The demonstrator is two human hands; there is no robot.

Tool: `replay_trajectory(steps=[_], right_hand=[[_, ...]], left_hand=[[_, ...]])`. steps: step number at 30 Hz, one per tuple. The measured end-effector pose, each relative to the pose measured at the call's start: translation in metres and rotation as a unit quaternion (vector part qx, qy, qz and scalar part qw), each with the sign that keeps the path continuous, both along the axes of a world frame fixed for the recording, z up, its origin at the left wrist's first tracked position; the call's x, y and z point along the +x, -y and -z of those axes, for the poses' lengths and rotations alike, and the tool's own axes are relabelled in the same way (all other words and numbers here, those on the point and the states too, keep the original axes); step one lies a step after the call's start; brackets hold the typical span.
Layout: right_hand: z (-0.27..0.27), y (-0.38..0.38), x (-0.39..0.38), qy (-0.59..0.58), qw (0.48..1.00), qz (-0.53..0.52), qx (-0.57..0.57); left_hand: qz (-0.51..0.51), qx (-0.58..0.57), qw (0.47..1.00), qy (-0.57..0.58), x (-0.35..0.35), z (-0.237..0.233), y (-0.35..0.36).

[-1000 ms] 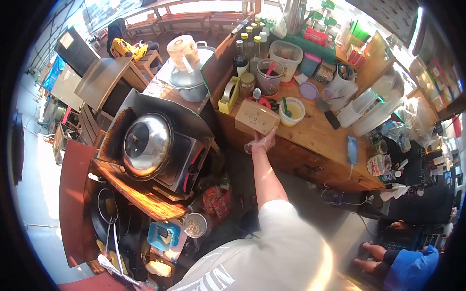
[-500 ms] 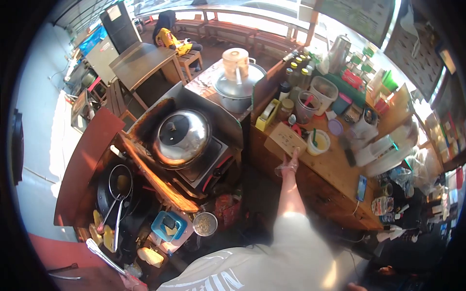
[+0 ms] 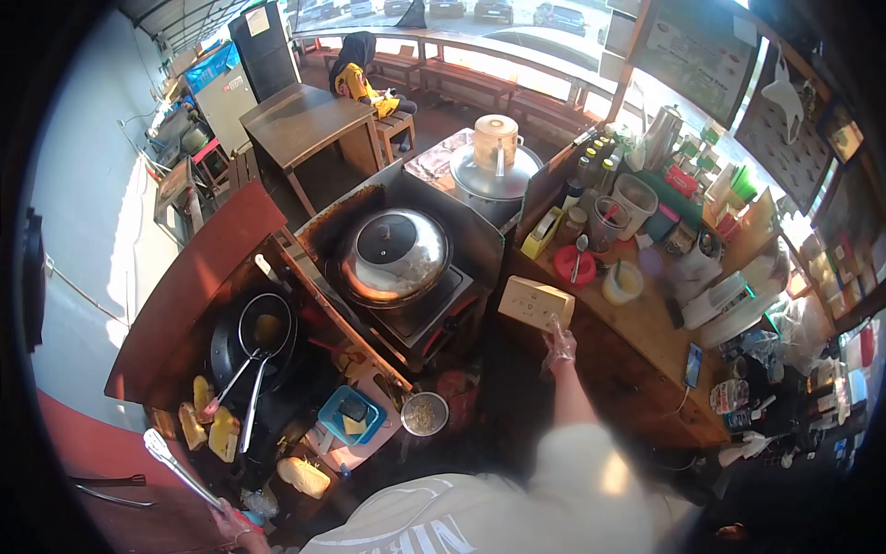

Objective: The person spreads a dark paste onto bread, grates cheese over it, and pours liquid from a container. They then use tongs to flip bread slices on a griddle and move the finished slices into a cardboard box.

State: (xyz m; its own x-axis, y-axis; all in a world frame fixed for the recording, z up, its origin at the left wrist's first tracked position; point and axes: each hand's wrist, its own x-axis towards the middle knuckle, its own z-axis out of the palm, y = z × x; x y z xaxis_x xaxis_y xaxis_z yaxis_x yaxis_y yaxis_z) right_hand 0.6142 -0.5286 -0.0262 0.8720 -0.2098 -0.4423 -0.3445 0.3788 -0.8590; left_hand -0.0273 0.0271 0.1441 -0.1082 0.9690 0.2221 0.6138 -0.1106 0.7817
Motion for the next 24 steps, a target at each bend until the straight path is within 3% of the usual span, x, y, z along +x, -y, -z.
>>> replay_trajectory(steps=[1, 5, 7, 11, 15, 18, 20, 22, 23, 24], right_hand=[[-0.003, -0.001, -0.017, 0.009, 1.000, -0.007, 0.019], [-0.046, 0.009, -0.085, 0.075, 0.994, -0.067, 0.045], [-0.068, 0.025, -0.109, 0.084, 0.993, -0.082, 0.018], [-0.125, 0.070, -0.129, 0.144, 0.985, -0.092, -0.026], [-0.169, 0.128, -0.095, 0.198, 0.977, 0.019, -0.074], [-0.195, 0.162, -0.046, 0.288, 0.942, 0.055, -0.163], [-0.184, 0.197, -0.006, 0.373, 0.817, 0.070, -0.435], [-0.199, 0.196, 0.047, 0.286, 0.855, 0.206, -0.381], [-0.196, 0.202, 0.070, 0.280, 0.858, 0.206, -0.378], [-0.192, 0.208, 0.098, 0.223, 0.787, 0.237, -0.524]], left_hand=[[0.006, -0.004, 0.996, 0.094, 0.004, -0.002, -0.005], [0.005, -0.005, 0.985, 0.170, 0.024, -0.021, -0.022], [-0.057, -0.070, 0.977, 0.191, 0.031, -0.026, -0.037], [-0.081, -0.068, 0.950, 0.295, 0.061, -0.050, -0.044], [-0.033, -0.061, 0.949, 0.309, 0.082, -0.075, -0.039], [-0.020, -0.040, 0.949, 0.312, 0.115, -0.097, -0.015], [-0.004, -0.007, 0.942, 0.335, 0.126, -0.094, -0.003], [-0.005, -0.020, 0.942, 0.335, 0.150, -0.093, 0.012], [-0.015, -0.033, 0.944, 0.329, 0.153, -0.094, 0.020], [0.007, -0.035, 0.937, 0.348, 0.152, -0.083, 0.019]])
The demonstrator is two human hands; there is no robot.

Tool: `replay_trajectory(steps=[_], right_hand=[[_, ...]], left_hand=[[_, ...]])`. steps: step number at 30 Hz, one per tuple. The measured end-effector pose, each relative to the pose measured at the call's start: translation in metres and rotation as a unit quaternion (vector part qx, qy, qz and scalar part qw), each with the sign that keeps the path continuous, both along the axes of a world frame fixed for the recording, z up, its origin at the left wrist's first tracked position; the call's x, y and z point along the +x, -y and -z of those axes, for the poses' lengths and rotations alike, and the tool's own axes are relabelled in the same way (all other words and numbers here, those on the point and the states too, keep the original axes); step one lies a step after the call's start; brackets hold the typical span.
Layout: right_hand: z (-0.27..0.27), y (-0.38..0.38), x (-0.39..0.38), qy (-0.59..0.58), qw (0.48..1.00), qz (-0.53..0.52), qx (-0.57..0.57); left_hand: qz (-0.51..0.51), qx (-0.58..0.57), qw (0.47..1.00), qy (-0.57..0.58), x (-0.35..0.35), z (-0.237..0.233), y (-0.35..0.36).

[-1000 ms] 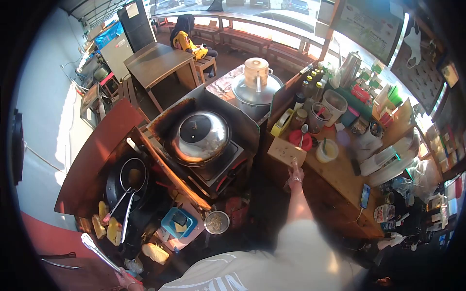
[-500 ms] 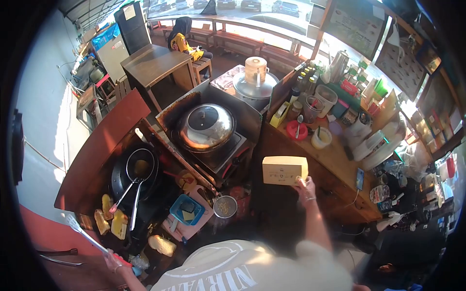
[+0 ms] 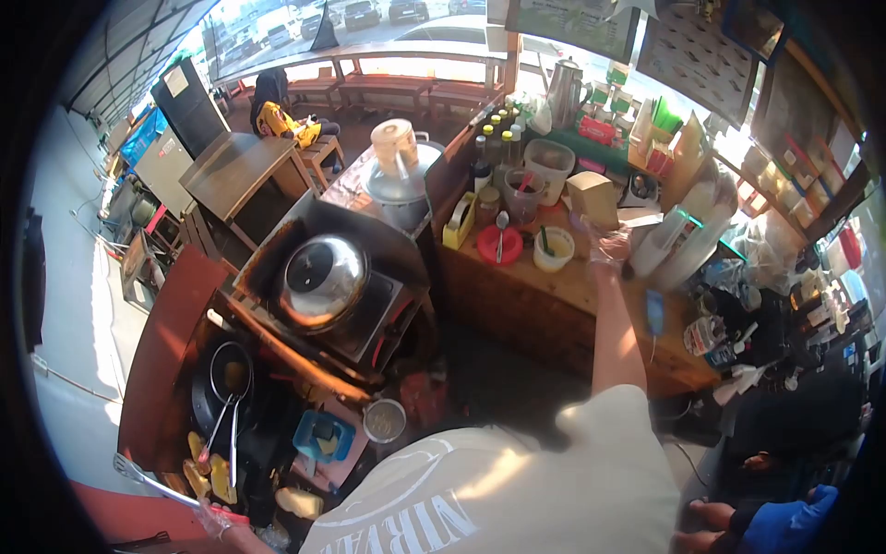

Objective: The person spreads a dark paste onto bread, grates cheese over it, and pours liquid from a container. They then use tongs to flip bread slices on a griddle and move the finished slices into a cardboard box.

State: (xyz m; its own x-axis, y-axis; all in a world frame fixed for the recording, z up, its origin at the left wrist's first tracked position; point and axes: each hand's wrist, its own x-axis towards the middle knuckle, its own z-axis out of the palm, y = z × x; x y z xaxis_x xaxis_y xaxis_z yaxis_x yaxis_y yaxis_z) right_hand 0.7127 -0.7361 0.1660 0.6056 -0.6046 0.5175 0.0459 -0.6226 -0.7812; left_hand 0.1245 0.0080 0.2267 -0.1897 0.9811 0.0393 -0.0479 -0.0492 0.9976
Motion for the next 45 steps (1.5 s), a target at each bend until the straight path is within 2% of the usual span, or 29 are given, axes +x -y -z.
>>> replay_trajectory(steps=[1, 2, 3, 4, 5, 7, 8, 9, 11, 12, 13, 16, 18, 19, 20, 22, 24, 25, 27, 29, 31, 33, 35, 37, 41, 43, 45], right_hand=[[0.002, 0.006, 0.025, -0.047, 0.985, 0.104, -0.131], [0.002, 0.004, 0.038, -0.051, 0.985, 0.104, -0.128], [-0.003, -0.005, 0.046, -0.023, 0.991, 0.062, -0.117], [-0.013, -0.007, 0.065, 0.015, 0.994, 0.020, -0.105], [-0.014, -0.003, 0.088, 0.020, 0.994, 0.017, -0.104], [-0.004, -0.001, 0.126, -0.021, 0.993, -0.068, -0.090], [-0.004, 0.004, 0.144, -0.088, 0.985, -0.130, -0.071], [0.002, 0.005, 0.163, -0.087, 0.985, -0.133, -0.071], [0.023, 0.007, 0.203, 0.027, 0.958, -0.050, -0.282], [0.018, 0.001, 0.208, -0.042, 0.971, -0.109, -0.208], [0.021, -0.002, 0.217, -0.045, 0.971, -0.112, -0.206], [0.038, -0.001, 0.253, -0.097, 0.949, -0.143, -0.263], [0.060, 0.002, 0.281, -0.117, 0.945, -0.132, -0.275], [0.056, -0.004, 0.276, -0.136, 0.940, -0.119, -0.288], [0.050, -0.008, 0.269, -0.149, 0.951, -0.139, -0.234], [0.042, -0.015, 0.255, -0.123, 0.948, -0.128, -0.264], [0.048, -0.010, 0.256, -0.054, 0.946, -0.121, -0.297], [0.042, -0.012, 0.248, -0.053, 0.945, -0.122, -0.299], [0.029, -0.016, 0.225, -0.078, 0.962, -0.143, -0.221], [0.013, -0.020, 0.205, -0.101, 0.965, -0.128, -0.204], [0.000, -0.019, 0.192, -0.083, 0.979, -0.133, -0.133], [0.014, -0.008, 0.206, -0.062, 0.980, -0.115, -0.148], [0.016, 0.001, 0.213, -0.044, 0.981, -0.101, -0.161], [0.011, 0.010, 0.213, -0.072, 0.982, -0.154, -0.077], [0.022, 0.016, 0.219, -0.023, 0.985, -0.134, -0.105], [0.017, 0.015, 0.227, -0.051, 0.986, -0.145, -0.072], [0.011, 0.015, 0.235, -0.113, 0.967, -0.168, 0.151]], left_hand=[[0.001, 0.004, 1.000, 0.002, 0.008, 0.011, 0.001], [0.003, 0.035, 0.999, -0.009, 0.012, 0.020, 0.005], [0.004, 0.063, 0.998, -0.022, 0.009, 0.027, 0.007], [0.035, 0.094, 0.991, -0.089, 0.001, 0.039, -0.004], [0.031, 0.094, 0.991, -0.085, 0.015, 0.039, 0.007], [0.017, 0.066, 0.992, -0.104, 0.030, 0.022, 0.046], [0.010, 0.053, 0.992, -0.110, 0.044, 0.011, 0.070], [0.005, 0.039, 0.992, -0.118, 0.059, -0.003, 0.096], [-0.002, 0.011, 0.991, -0.136, 0.093, -0.036, 0.146], [0.029, 0.052, 0.993, -0.103, 0.119, -0.062, 0.175], [0.027, 0.053, 0.993, -0.106, 0.124, -0.069, 0.180], [-0.004, 0.024, 0.998, -0.061, 0.136, -0.076, 0.191], [0.003, 0.083, 0.996, -0.039, 0.141, -0.075, 0.191], [0.002, 0.085, 0.995, -0.043, 0.144, -0.077, 0.194], [0.003, 0.090, 0.993, -0.071, 0.147, -0.079, 0.199], [0.005, 0.093, 0.991, -0.097, 0.141, -0.072, 0.195], [0.151, 0.083, 0.985, 0.022, 0.118, -0.051, 0.175], [0.150, 0.081, 0.985, 0.024, 0.120, -0.046, 0.171], [-0.040, 0.013, 0.992, -0.119, 0.126, -0.039, 0.167], [-0.036, 0.010, 0.993, -0.114, 0.138, -0.047, 0.184], [-0.030, 0.007, 0.994, -0.107, 0.133, -0.041, 0.181], [0.010, 0.051, 0.995, -0.090, 0.109, -0.014, 0.155], [0.018, 0.037, 0.997, -0.072, 0.107, -0.007, 0.148], [0.025, 0.022, 0.998, -0.056, 0.111, -0.012, 0.152], [0.013, -0.004, 0.998, -0.054, 0.110, -0.017, 0.161], [0.009, -0.006, 0.998, -0.059, 0.109, -0.018, 0.167], [0.004, 0.003, 1.000, -0.030, 0.109, -0.019, 0.175]])
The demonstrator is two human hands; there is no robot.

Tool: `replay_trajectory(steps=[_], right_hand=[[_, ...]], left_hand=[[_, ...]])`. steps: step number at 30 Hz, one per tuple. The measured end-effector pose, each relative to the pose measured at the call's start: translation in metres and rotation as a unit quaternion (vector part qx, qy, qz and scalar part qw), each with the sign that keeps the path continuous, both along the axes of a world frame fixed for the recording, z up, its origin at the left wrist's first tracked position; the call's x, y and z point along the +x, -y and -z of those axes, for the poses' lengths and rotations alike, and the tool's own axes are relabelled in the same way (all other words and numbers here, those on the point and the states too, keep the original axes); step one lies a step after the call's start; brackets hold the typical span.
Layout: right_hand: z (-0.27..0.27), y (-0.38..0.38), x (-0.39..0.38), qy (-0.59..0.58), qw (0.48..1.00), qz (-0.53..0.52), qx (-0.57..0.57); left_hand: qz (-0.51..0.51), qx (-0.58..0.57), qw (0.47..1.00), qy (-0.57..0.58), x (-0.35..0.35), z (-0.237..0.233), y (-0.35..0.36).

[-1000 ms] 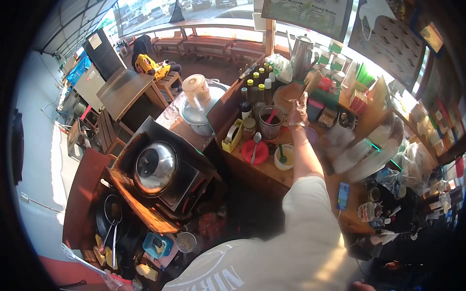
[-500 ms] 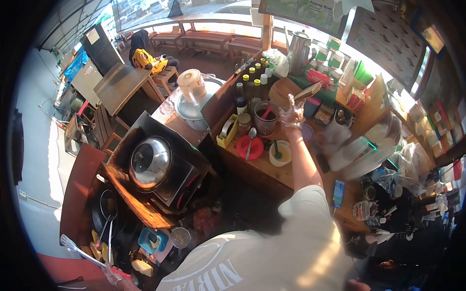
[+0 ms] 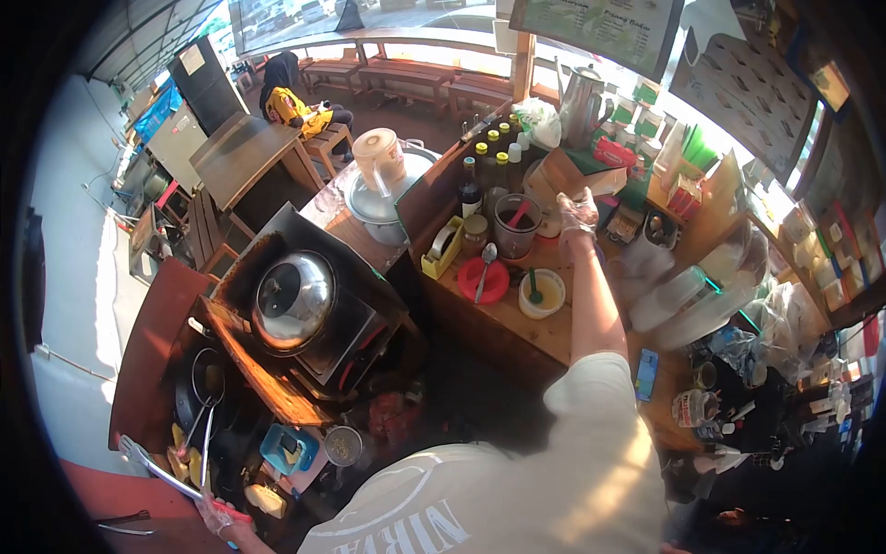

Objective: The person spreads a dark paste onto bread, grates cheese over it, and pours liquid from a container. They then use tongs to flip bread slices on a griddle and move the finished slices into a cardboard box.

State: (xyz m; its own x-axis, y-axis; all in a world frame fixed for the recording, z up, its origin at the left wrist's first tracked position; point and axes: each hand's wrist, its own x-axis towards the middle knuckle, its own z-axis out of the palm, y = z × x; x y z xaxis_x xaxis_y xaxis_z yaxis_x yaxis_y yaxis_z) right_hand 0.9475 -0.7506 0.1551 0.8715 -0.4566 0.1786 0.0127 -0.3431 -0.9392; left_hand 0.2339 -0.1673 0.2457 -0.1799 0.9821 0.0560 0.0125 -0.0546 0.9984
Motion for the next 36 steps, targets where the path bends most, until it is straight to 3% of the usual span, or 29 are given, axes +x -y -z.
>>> replay_trajectory(steps=[1, 2, 4, 9, 12, 25, 30, 31, 33, 34, 35, 36], right_hand=[[0.028, 0.012, 0.020, 0.035, 0.996, -0.027, 0.078], [0.046, 0.022, 0.028, 0.036, 0.996, -0.027, 0.078], [0.048, 0.024, 0.032, 0.062, 0.941, -0.096, 0.319], [0.058, 0.025, 0.039, -0.017, 0.915, -0.123, 0.383], [0.068, 0.029, 0.045, -0.065, 0.917, -0.126, 0.374], [0.080, 0.038, 0.005, -0.038, 0.902, -0.095, 0.419], [0.100, 0.050, 0.008, -0.030, 0.916, -0.155, 0.369], [0.085, 0.043, -0.003, -0.031, 0.916, -0.158, 0.368], [0.054, 0.022, -0.023, -0.092, 0.983, -0.034, 0.154], [0.056, 0.028, -0.026, -0.080, 0.982, -0.065, -0.162], [0.068, 0.033, -0.012, -0.061, 0.970, -0.060, -0.225], [0.036, 0.017, -0.035, -0.049, 0.982, -0.059, -0.174]], left_hand=[[-0.002, 0.000, 1.000, 0.001, -0.002, 0.000, 0.001], [0.000, -0.011, 1.000, -0.002, -0.005, -0.001, 0.001], [0.000, -0.022, 1.000, -0.003, -0.010, 0.001, -0.001], [-0.021, -0.089, 0.996, -0.016, -0.020, -0.001, -0.006], [-0.014, -0.047, 0.999, -0.016, -0.018, -0.006, 0.001], [0.023, -0.041, 0.999, 0.005, -0.015, -0.001, -0.007], [0.041, -0.020, 0.999, 0.005, -0.016, 0.003, -0.008], [0.038, -0.021, 0.999, 0.005, -0.018, 0.005, -0.012], [0.038, -0.042, 0.998, -0.006, -0.034, 0.014, -0.025], [0.033, -0.067, 0.997, -0.021, -0.036, 0.009, -0.024], [0.044, -0.055, 0.997, -0.004, -0.041, 0.014, -0.026], [0.013, -0.051, 0.998, 0.015, -0.024, -0.003, -0.006]])
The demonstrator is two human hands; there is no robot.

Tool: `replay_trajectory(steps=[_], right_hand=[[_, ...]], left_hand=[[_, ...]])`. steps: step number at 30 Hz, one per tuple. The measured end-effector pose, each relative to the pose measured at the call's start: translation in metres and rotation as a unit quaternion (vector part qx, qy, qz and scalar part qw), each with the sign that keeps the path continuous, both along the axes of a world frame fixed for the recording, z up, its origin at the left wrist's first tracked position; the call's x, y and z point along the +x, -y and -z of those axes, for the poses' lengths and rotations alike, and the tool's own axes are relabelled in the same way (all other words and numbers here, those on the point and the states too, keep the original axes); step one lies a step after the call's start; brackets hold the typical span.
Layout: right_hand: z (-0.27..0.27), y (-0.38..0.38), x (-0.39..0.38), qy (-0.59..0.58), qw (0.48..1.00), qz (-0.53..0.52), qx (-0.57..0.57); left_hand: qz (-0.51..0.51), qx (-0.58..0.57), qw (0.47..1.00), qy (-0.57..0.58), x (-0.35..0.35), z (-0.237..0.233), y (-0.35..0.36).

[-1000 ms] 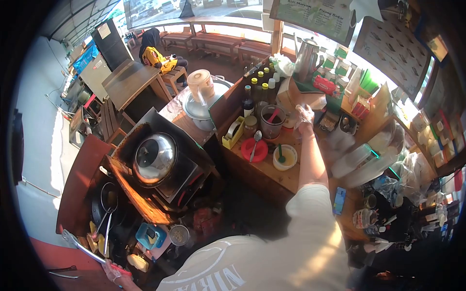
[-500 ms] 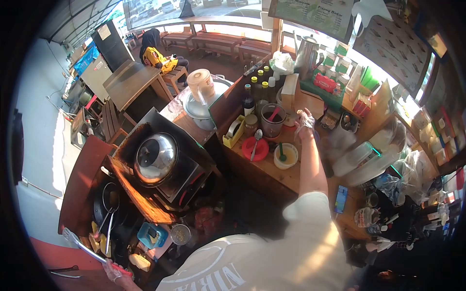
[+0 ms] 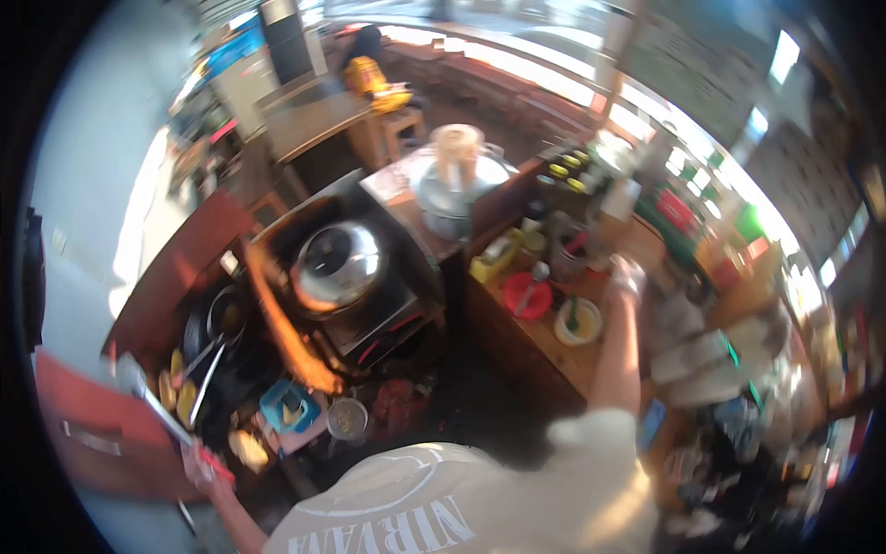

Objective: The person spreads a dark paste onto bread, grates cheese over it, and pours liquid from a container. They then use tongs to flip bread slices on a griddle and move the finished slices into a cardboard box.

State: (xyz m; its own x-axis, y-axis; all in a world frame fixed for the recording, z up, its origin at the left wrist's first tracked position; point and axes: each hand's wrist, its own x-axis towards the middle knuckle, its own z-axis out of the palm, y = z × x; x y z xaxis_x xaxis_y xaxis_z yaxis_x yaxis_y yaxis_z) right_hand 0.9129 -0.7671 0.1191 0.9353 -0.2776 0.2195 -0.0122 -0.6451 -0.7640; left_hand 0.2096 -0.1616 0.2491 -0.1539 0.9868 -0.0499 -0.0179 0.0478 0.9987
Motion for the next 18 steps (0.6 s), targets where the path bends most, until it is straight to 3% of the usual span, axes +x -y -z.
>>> replay_trajectory(steps=[1, 3, 5, 7, 9, 11, 13, 15, 18], right_hand=[[-0.053, -0.028, -0.038, -0.027, 0.987, -0.026, -0.159], [-0.034, -0.024, -0.010, 0.061, 0.983, -0.014, -0.170], [-0.071, -0.058, -0.027, 0.150, 0.985, -0.035, -0.072], [-0.116, -0.127, -0.059, 0.196, 0.977, -0.079, 0.038], [-0.135, -0.184, -0.090, 0.217, 0.965, -0.135, 0.066], [-0.139, -0.232, -0.131, 0.441, 0.865, -0.233, -0.051], [-0.145, -0.308, -0.204, 0.403, 0.789, -0.423, 0.192], [-0.158, -0.362, -0.289, 0.437, 0.742, -0.506, -0.040], [-0.106, -0.437, -0.349, 0.293, 0.691, -0.649, -0.122]], left_hand=[[0.016, 0.025, 0.999, 0.021, 0.000, -0.004, 0.009], [0.043, -0.033, 0.998, 0.019, -0.016, -0.015, 0.012], [-0.024, -0.040, 0.999, 0.020, -0.028, -0.012, 0.021], [-0.025, -0.039, 0.999, 0.025, -0.057, -0.003, 0.025], [-0.062, -0.056, 0.996, 0.012, -0.092, 0.014, 0.025], [-0.007, -0.074, 0.997, -0.023, -0.131, 0.034, 0.020], [-0.003, -0.102, 0.994, -0.036, -0.168, 0.057, 0.008], [0.011, -0.140, 0.988, -0.059, -0.198, 0.073, -0.011], [0.040, -0.202, 0.974, -0.088, -0.236, 0.081, -0.053]])
